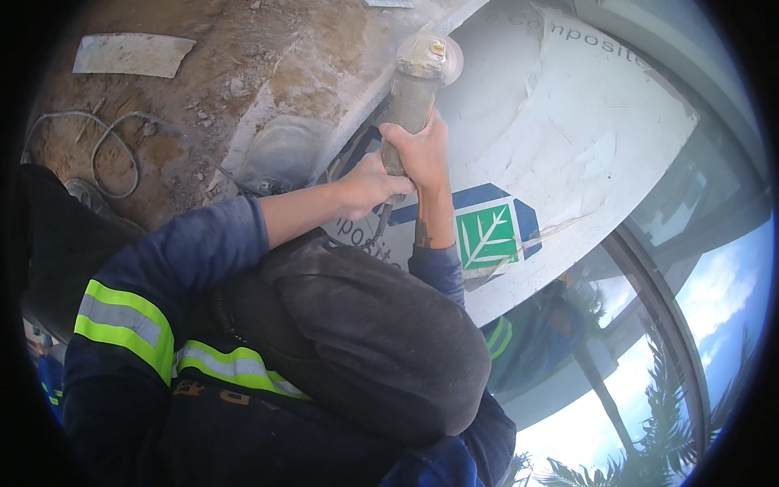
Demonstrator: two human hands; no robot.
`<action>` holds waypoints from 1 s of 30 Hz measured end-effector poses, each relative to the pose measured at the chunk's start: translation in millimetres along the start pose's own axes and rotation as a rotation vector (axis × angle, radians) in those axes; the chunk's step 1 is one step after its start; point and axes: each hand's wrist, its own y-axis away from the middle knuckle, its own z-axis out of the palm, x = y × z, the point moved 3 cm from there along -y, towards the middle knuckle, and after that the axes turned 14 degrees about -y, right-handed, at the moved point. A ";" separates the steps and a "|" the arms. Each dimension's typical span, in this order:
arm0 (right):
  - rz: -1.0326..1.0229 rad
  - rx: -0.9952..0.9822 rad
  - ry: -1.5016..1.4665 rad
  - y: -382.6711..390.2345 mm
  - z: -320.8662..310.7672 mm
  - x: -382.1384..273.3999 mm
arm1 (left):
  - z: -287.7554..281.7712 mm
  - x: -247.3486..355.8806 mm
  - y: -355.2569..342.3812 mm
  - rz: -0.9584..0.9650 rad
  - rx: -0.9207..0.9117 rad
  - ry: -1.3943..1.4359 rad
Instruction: The person uses an angle grinder to cut and smooth a concrete surface on a rooftop terrace. They hold the tool with both hands and move it along the edge of a planter box while other workers are visible in the background.
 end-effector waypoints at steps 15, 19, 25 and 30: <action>0.063 0.112 -0.117 42.8 -5.6 13.4 | 14.4 -16.9 19.5 -0.050 -0.049 -0.051; 0.082 0.118 -0.093 43.6 -5.4 15.5 | 16.1 -15.6 22.6 -0.076 -0.027 -0.035; 0.042 0.099 -0.031 36.4 -3.7 11.5 | 12.3 -16.3 16.7 -0.041 -0.036 -0.069; 0.026 0.092 -0.049 30.7 -3.7 12.1 | 10.0 -17.0 11.6 -0.063 -0.032 -0.058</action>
